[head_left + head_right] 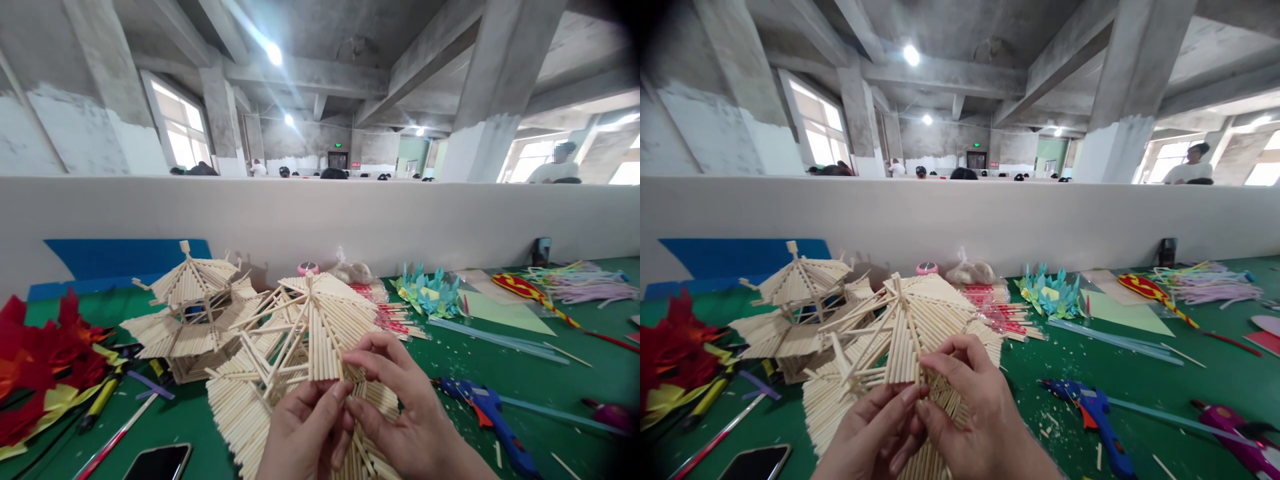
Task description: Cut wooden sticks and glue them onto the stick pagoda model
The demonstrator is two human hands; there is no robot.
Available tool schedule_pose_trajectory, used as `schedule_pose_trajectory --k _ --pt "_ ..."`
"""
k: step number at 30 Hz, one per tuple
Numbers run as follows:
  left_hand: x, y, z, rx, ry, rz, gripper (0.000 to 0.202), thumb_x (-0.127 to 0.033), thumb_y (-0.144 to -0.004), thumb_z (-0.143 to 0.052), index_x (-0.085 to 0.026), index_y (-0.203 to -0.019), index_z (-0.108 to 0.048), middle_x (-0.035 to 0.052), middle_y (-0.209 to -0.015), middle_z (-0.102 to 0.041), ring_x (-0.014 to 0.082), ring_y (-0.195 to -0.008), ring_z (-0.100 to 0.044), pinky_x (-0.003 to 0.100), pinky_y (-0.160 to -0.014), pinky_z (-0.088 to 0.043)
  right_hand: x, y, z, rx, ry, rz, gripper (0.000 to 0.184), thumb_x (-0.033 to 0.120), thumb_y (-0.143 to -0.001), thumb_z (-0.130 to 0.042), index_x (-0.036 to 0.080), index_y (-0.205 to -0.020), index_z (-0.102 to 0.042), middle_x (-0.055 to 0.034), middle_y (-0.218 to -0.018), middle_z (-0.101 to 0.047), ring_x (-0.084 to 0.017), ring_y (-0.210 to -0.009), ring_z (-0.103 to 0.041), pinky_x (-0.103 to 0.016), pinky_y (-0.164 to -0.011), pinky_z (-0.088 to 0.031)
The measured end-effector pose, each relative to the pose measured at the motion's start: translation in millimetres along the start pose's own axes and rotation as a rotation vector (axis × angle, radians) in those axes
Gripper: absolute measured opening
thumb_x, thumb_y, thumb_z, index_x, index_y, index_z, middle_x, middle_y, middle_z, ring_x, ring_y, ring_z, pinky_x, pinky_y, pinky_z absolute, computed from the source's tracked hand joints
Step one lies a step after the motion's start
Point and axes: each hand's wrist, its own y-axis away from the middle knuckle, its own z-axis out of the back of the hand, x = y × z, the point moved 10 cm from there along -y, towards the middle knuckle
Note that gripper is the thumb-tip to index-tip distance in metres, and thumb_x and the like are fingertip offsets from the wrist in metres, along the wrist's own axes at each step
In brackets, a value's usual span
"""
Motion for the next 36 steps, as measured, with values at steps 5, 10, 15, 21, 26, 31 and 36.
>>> schedule_pose_trajectory --k 5,10,15,21,26,31,36 --pt "-1.5 -1.0 -2.4 0.014 0.001 -0.011 0.024 -0.028 -0.045 -0.084 -0.012 -0.053 -0.068 -0.0007 -0.039 -0.060 0.0015 -0.030 -0.043 0.011 -0.034 -0.030 0.0 -0.6 0.2 0.006 0.000 -0.003 0.039 0.009 -0.073 -0.055 0.021 -0.110 -0.052 -0.0057 -0.103 -0.045 -0.016 -0.093 -0.052 -0.028 -0.075 -0.049" --pt "-0.7 -2.0 -3.5 0.036 -0.009 -0.001 0.024 -0.027 -0.047 -0.083 -0.011 -0.055 -0.068 -0.0002 -0.039 -0.060 0.0009 -0.028 -0.042 0.011 -0.033 -0.028 -2.4 -0.4 -1.0 0.015 -0.006 -0.019 0.041 0.009 -0.073 -0.056 0.022 -0.112 -0.051 -0.0055 -0.104 -0.044 -0.016 -0.092 -0.051 -0.029 -0.076 -0.048" --pt "-0.2 -2.0 -2.0 0.025 0.008 -0.001 0.023 -0.026 -0.047 -0.083 -0.012 -0.054 -0.067 -0.0003 -0.039 -0.060 0.0018 -0.031 -0.043 0.012 -0.034 -0.030 -1.3 -0.4 -0.7 0.005 -0.001 -0.014 0.041 0.009 -0.073 -0.056 0.021 -0.112 -0.051 -0.0047 -0.104 -0.044 -0.014 -0.091 -0.051 -0.026 -0.076 -0.047" --pt "0.1 -1.4 -0.3 0.024 -0.024 -0.013 0.026 -0.030 -0.048 -0.082 -0.012 -0.058 -0.068 0.0001 -0.041 -0.060 0.0030 -0.031 -0.044 0.012 -0.033 -0.031 -1.0 -0.3 -0.7 0.001 0.001 -0.014 0.040 0.011 -0.074 -0.057 0.021 -0.112 -0.051 -0.0052 -0.104 -0.044 -0.015 -0.091 -0.051 -0.027 -0.075 -0.048" --pt "0.3 -0.2 2.5 0.014 -0.054 -0.015 0.024 -0.029 -0.050 -0.081 -0.012 -0.060 -0.067 -0.0001 -0.040 -0.059 0.0043 -0.031 -0.043 0.015 -0.033 -0.032 -1.7 -0.4 -0.8 -0.003 -0.005 -0.010 0.039 0.012 -0.074 -0.056 0.022 -0.112 -0.051 -0.0052 -0.102 -0.045 -0.015 -0.089 -0.051 -0.027 -0.073 -0.049" --pt "-0.4 0.1 3.8 0.000 -0.066 -0.014 0.024 -0.029 -0.049 -0.081 -0.012 -0.060 -0.068 0.0002 -0.041 -0.059 0.0044 -0.033 -0.043 0.014 -0.034 -0.032 0.0 0.6 0.9 -0.008 -0.003 0.004 0.039 0.011 -0.075 -0.056 0.021 -0.112 -0.050 -0.0047 -0.104 -0.044 -0.014 -0.089 -0.050 -0.025 -0.075 -0.048" --pt "-1.3 1.0 3.7 0.000 -0.064 -0.019 0.025 -0.030 -0.048 -0.082 -0.012 -0.061 -0.068 0.0007 -0.041 -0.060 0.0037 -0.032 -0.043 0.013 -0.033 -0.031 0.0 1.5 0.8 -0.002 0.012 0.002 0.039 0.013 -0.075 -0.057 0.021 -0.112 -0.050 -0.0049 -0.104 -0.044 -0.015 -0.094 -0.050 -0.024 -0.076 -0.048"
